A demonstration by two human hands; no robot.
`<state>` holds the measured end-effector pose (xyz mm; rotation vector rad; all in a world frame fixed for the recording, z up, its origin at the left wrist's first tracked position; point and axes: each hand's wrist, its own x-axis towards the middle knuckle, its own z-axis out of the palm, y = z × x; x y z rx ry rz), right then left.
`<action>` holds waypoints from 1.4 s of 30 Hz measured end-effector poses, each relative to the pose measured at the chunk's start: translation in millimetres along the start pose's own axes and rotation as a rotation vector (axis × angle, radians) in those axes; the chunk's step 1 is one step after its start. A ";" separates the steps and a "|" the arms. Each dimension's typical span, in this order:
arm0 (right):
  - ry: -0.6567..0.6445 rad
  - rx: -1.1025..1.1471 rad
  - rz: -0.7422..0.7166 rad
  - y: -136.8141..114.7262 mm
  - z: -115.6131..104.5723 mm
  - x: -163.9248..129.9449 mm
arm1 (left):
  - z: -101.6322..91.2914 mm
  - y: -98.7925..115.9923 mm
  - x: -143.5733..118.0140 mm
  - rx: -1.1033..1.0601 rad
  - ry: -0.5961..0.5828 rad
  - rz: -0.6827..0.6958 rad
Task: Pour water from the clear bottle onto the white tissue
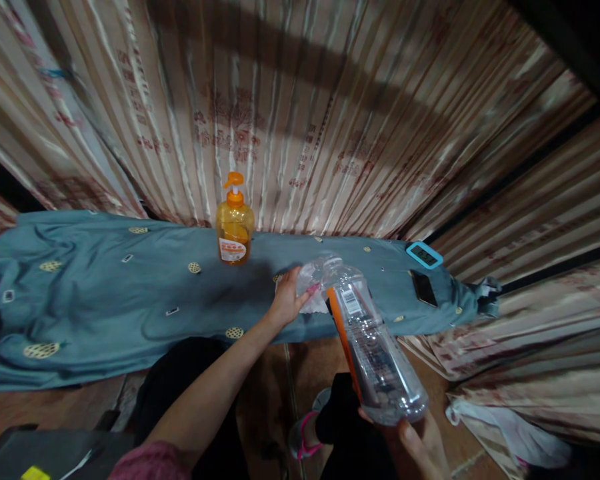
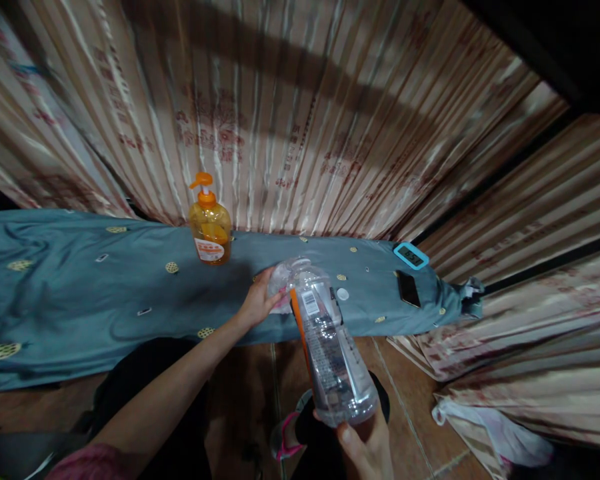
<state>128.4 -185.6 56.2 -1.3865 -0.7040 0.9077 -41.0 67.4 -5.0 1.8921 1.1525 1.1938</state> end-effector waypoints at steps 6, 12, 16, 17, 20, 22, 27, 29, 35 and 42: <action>0.010 0.004 0.098 -3.5 -1.7 0.2 | 1.5 -1.6 -0.2 0.004 0.005 -0.001; 0.064 0.010 0.124 -10.7 6.3 -2.7 | 2.6 -0.6 0.4 -0.005 0.009 -0.011; 0.091 0.019 0.122 -14.9 11.4 -4.1 | 3.8 -2.6 0.1 -0.001 0.012 -0.029; 0.092 0.022 0.123 -15.6 12.1 -4.0 | 3.9 -2.9 0.0 -0.003 0.018 -0.032; 0.069 0.027 0.100 -15.6 12.5 -2.9 | 3.0 -2.6 -0.4 -0.015 0.015 -0.031; 0.044 0.019 0.084 -13.7 10.7 -1.7 | 1.7 -1.5 -0.4 -0.018 0.007 -0.027; 0.051 -0.007 0.084 -3.4 0.6 0.3 | 1.0 -0.5 -0.5 -0.013 0.001 -0.024; 0.062 -0.007 0.077 0.9 -2.7 0.6 | 2.2 -1.2 -0.7 -0.016 0.007 -0.022; 0.082 -0.015 0.082 4.8 -4.5 1.4 | 4.2 -3.0 -1.2 -0.035 0.025 -0.022; 0.105 -0.011 0.080 1.0 1.2 -0.5 | 3.5 -0.3 -1.3 -0.048 0.030 -0.029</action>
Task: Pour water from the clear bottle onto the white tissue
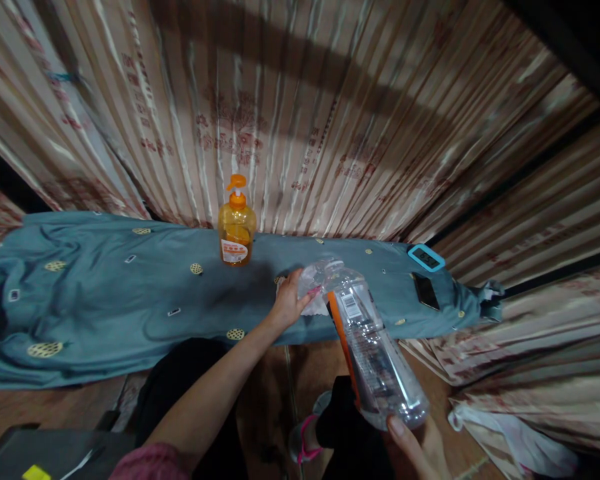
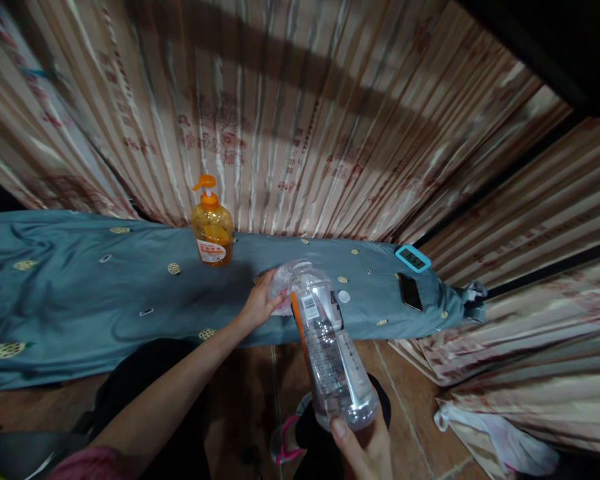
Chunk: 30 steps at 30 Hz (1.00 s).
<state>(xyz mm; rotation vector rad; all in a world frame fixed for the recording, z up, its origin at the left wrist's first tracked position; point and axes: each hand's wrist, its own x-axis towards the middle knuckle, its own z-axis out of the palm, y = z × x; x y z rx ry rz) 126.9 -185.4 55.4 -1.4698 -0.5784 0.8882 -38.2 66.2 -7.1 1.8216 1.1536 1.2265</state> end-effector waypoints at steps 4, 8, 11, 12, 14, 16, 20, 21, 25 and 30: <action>0.010 -0.031 -0.015 0.7 -1.1 -0.5 | 0.1 1.6 0.7 0.009 0.010 -0.010; 0.008 -0.043 0.004 0.2 -0.7 -1.1 | -1.5 1.7 1.4 0.024 -0.014 -0.015; 0.021 -0.026 0.045 -0.7 2.3 -2.7 | -2.3 1.6 1.8 0.026 -0.019 -0.014; 0.022 -0.022 0.050 -0.8 3.3 -3.3 | -2.3 1.4 2.0 0.028 -0.020 -0.014; 0.017 -0.019 0.045 -0.3 4.5 -4.0 | -2.0 0.8 2.1 0.025 -0.016 -0.012; 0.005 -0.007 0.044 0.7 4.8 -4.4 | -1.2 -0.7 2.1 0.006 -0.003 -0.004; 0.008 0.037 0.069 1.2 5.5 -5.1 | 0.7 -4.9 2.0 -0.065 0.011 0.004; 0.009 0.046 0.069 0.6 6.1 -5.5 | 1.1 -5.7 2.0 -0.080 0.013 0.001; -0.031 0.077 0.060 -1.8 8.4 -6.7 | 1.0 -4.6 2.3 -0.101 0.012 -0.022; -0.036 0.076 0.060 -1.2 5.8 -6.9 | -1.8 2.2 2.3 -0.081 -0.014 -0.040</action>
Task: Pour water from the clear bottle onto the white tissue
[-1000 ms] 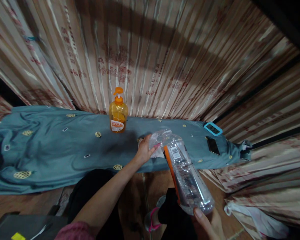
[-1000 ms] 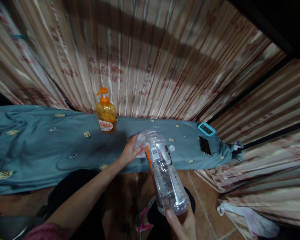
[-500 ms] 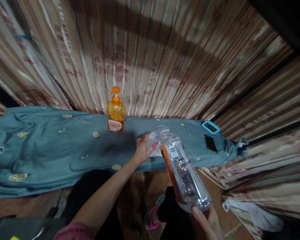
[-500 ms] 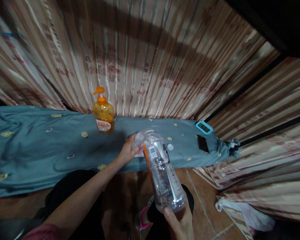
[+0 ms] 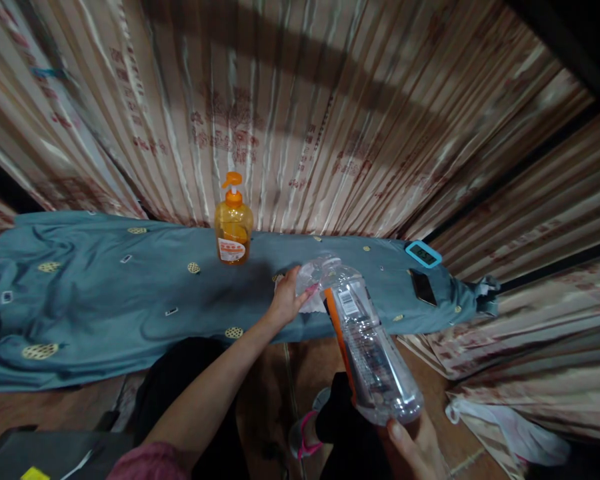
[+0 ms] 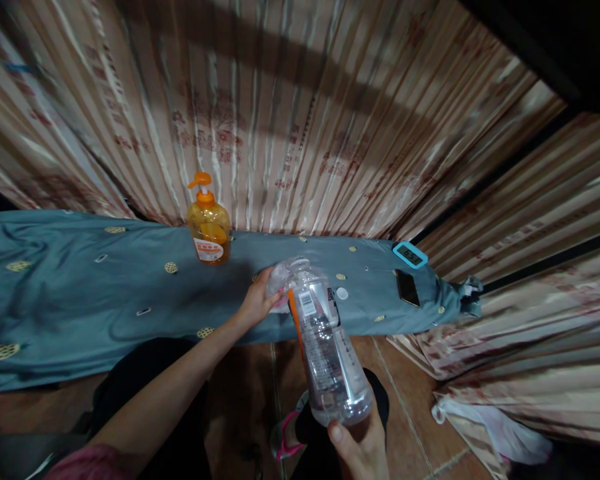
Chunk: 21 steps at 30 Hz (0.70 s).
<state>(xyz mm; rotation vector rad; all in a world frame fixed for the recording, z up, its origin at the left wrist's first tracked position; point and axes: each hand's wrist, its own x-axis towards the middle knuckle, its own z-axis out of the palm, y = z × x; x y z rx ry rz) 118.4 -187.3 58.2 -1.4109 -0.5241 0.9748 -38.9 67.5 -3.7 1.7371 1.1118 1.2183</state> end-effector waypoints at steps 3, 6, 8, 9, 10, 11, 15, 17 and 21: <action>0.006 -0.031 0.019 -1.2 0.2 -1.5 | -0.6 1.8 -0.2 0.038 -0.002 0.005; 0.038 -0.061 0.025 -2.5 1.4 -2.6 | 0.1 0.4 -0.4 0.080 -0.005 0.017; 0.040 -0.076 0.008 -1.9 0.4 -1.7 | 0.8 -1.0 -0.5 0.094 -0.003 0.020; 0.032 -0.081 -0.004 -1.1 -0.8 -0.8 | 1.1 -1.5 -0.6 0.100 0.000 0.022; 0.022 -0.085 -0.016 0.0 -2.3 0.2 | 1.3 -1.7 -0.8 0.105 0.003 0.024; 0.014 -0.090 -0.025 1.1 -4.1 1.3 | 1.4 -1.6 -0.9 0.109 0.006 0.026; 0.022 -0.098 -0.032 4.8 -9.4 4.3 | 0.9 0.8 -1.0 0.119 0.006 0.025; 0.031 -0.090 -0.035 5.3 -10.2 5.0 | 0.4 1.9 -1.0 0.117 0.001 0.021; 0.016 -0.088 -0.047 3.3 -8.9 5.4 | -0.2 2.9 -0.8 0.111 0.009 0.034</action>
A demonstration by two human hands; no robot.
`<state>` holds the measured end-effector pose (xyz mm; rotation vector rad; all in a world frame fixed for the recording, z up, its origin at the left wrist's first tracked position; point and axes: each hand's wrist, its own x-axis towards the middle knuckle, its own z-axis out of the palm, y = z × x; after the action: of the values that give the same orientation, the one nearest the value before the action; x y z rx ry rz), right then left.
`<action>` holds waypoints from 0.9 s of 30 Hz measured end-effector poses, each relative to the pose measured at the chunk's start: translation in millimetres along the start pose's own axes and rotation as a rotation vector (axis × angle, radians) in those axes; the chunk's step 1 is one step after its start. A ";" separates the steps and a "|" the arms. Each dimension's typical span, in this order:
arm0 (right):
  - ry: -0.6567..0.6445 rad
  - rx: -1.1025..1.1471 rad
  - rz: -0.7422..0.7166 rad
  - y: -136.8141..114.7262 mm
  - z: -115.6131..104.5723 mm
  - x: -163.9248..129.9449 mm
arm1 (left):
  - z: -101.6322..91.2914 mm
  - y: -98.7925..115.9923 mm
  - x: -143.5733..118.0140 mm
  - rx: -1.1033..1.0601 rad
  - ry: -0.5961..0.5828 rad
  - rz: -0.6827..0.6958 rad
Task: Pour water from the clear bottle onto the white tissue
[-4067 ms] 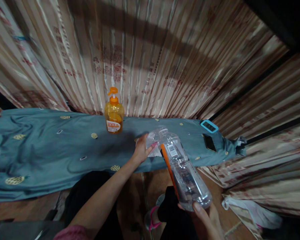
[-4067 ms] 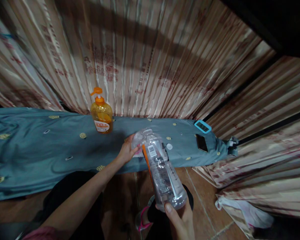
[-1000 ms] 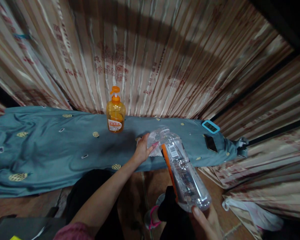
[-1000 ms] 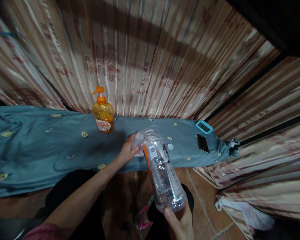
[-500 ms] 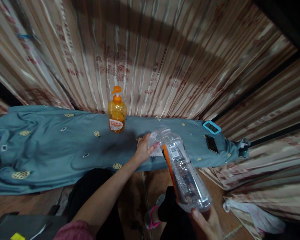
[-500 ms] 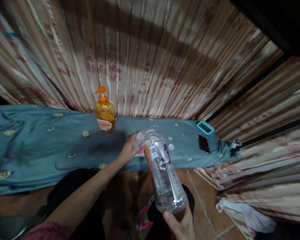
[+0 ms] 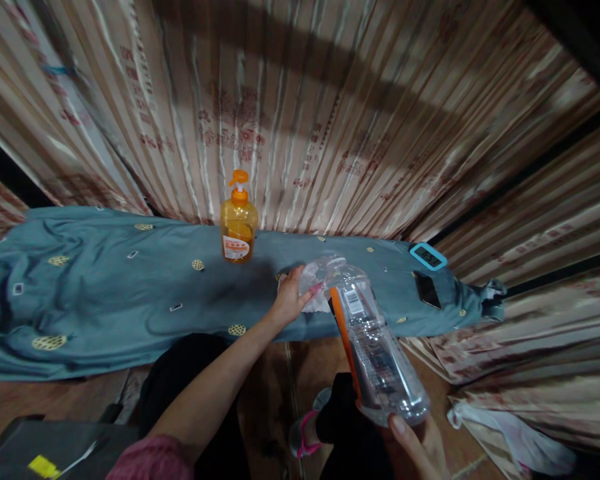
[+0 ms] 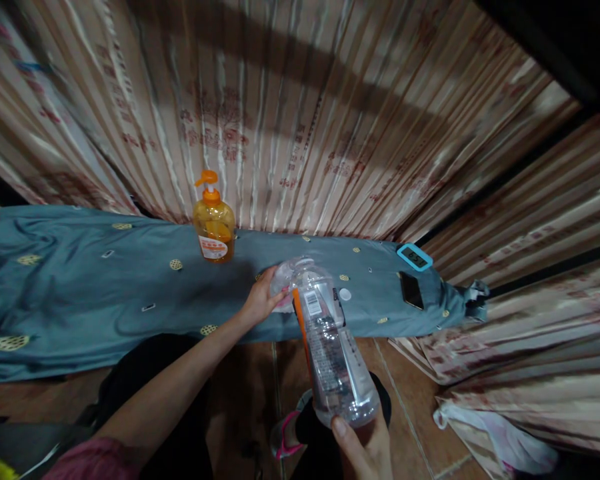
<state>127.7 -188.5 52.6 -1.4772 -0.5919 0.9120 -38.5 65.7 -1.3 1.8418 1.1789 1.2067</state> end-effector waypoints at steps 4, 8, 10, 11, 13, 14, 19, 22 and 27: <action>0.001 -0.006 -0.012 -3.2 3.0 -1.6 | -1.3 1.3 0.5 -0.002 0.014 -0.003; 0.008 -0.006 -0.021 -4.7 5.1 -3.4 | -2.5 2.0 1.0 -0.003 0.002 -0.009; 0.007 -0.017 -0.023 -4.6 4.5 -3.1 | -2.6 1.8 1.3 0.000 -0.003 -0.010; 0.004 -0.021 -0.025 -4.4 3.8 -2.6 | -2.5 1.6 1.4 0.000 -0.002 -0.011; 0.000 -0.021 -0.025 -3.7 2.6 -1.4 | -2.1 1.2 1.7 -0.005 0.005 -0.014; 0.004 -0.019 -0.024 -3.4 2.2 -0.9 | -1.9 1.0 1.8 -0.008 0.007 -0.015; 0.058 -0.006 -0.011 -5.7 5.6 -1.5 | -1.3 -0.6 2.0 0.000 0.007 -0.013; 0.046 0.000 0.003 -11.7 10.4 -4.4 | -0.9 -1.4 1.9 0.002 0.005 -0.012; 0.027 -0.010 0.034 -17.2 13.3 -6.8 | -0.3 -2.3 1.5 0.008 0.014 -0.006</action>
<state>115.7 -184.2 71.4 -1.5097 -0.5538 0.9150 -39.3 68.0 -2.6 1.8375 1.1972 1.2152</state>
